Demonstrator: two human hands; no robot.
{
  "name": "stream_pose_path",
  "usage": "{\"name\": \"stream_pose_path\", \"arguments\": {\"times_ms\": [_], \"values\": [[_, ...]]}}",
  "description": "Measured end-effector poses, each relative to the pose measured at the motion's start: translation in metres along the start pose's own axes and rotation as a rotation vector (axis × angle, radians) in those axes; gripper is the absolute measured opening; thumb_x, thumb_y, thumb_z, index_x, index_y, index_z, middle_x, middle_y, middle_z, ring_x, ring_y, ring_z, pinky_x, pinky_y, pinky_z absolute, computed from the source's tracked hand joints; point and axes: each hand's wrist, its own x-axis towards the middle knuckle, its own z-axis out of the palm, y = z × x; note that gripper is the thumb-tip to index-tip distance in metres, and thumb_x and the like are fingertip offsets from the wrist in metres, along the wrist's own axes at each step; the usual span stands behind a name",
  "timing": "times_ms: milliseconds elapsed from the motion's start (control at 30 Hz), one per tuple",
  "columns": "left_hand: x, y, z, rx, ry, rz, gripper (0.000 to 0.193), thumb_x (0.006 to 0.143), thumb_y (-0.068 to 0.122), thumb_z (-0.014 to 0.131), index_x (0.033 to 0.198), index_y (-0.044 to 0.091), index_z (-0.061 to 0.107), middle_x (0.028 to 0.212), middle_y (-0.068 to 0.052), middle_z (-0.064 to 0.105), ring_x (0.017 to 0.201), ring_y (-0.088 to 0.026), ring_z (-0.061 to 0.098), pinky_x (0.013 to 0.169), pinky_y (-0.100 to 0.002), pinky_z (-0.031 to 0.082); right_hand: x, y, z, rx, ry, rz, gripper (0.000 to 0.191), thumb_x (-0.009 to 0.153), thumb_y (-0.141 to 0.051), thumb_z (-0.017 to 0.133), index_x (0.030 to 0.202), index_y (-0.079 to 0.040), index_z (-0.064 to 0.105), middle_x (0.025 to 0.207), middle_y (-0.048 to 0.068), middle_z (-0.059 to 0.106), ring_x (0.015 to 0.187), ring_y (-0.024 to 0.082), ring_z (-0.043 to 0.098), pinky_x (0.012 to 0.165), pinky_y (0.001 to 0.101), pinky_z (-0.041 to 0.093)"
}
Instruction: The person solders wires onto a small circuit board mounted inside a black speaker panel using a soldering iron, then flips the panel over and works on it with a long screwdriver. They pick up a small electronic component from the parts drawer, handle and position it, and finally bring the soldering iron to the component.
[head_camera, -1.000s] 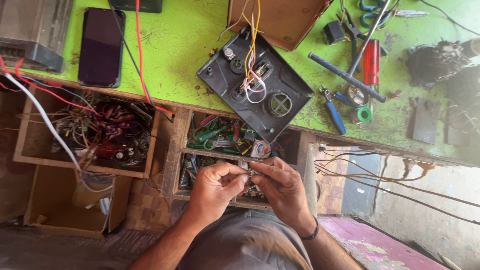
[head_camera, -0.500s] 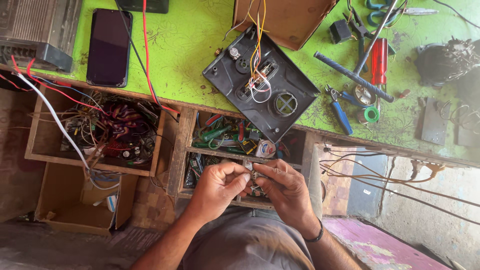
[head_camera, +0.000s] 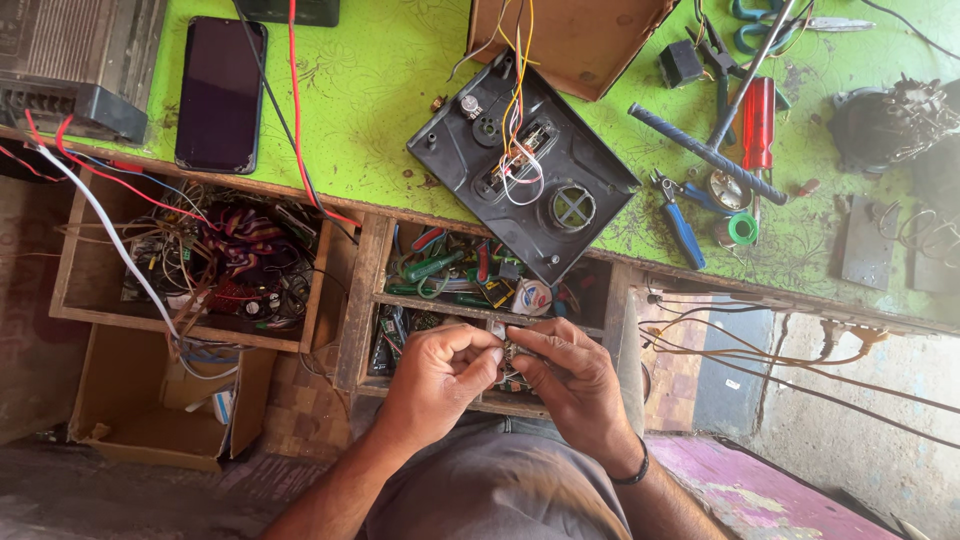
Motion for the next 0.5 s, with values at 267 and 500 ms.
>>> {"name": "stream_pose_path", "arguments": {"times_ms": [267, 500], "values": [[0.0001, -0.0037, 0.0039, -0.119, 0.006, -0.051, 0.012, 0.095, 0.005, 0.067, 0.098, -0.004, 0.074, 0.083, -0.002, 0.072, 0.073, -0.007, 0.070, 0.064, -0.023, 0.060, 0.0003, -0.0019, 0.0007, -0.007, 0.021, -0.082, 0.033, 0.088, -0.002, 0.076, 0.121, -0.008, 0.074, 0.103, 0.006, 0.072, 0.094, 0.017, 0.069, 0.083, 0.0287, 0.055], [0.0003, 0.0010, 0.0038, -0.096, 0.008, -0.030, 0.014, 0.095, 0.007, 0.068, 0.099, -0.005, 0.073, 0.085, -0.003, 0.069, 0.072, -0.008, 0.070, 0.062, -0.023, 0.058, 0.0003, -0.0015, -0.0003, 0.003, 0.037, -0.071, 0.034, 0.089, -0.001, 0.076, 0.122, -0.009, 0.074, 0.102, 0.006, 0.072, 0.093, 0.016, 0.069, 0.081, 0.0283, 0.055]]}}
